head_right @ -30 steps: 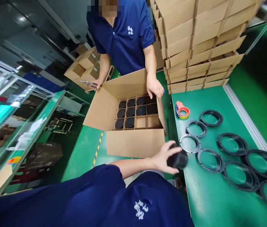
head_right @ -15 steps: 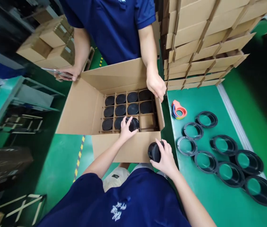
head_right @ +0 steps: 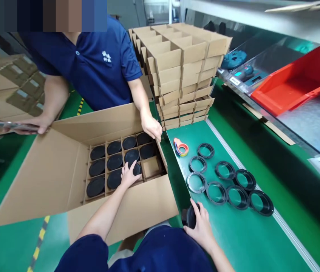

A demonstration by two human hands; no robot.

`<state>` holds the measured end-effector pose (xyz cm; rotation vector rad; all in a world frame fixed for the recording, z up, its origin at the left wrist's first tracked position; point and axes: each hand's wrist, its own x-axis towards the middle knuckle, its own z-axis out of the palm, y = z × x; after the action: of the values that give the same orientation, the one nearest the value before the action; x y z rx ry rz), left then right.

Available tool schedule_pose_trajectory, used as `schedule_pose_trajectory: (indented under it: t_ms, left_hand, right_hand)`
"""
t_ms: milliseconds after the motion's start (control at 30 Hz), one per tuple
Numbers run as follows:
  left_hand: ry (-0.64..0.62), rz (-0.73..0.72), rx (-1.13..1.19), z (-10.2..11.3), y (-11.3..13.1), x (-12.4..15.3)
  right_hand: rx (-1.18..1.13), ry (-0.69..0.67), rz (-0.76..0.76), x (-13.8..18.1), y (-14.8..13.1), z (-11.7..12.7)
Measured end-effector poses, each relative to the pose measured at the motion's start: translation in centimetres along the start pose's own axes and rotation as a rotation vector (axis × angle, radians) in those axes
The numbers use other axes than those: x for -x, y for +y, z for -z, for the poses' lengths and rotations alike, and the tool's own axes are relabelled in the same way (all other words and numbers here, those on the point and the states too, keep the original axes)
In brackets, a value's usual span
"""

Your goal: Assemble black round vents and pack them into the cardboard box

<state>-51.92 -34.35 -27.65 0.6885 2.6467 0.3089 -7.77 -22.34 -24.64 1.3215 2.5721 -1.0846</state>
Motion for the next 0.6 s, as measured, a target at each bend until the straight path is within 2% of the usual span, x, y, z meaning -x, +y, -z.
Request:
schedule_pose_trajectory:
  t_ms: [333,467,600]
  left_hand:
    - [-0.017,0.045,-0.075,-2.7,-2.2,-0.6]
    - [-0.030,0.082,-0.117,-2.9,-2.3,-0.9]
    - [-0.050,0.083,-0.145,-2.8,-2.0,-1.0]
  right_hand:
    - [0.040,0.302,-0.487,2.4,7.9,-3.4]
    - [0.079,0.418,-0.547,3.1,10.5,-4.5]
    - [0.068,0.510,-0.585,3.1,11.7,-5.3]
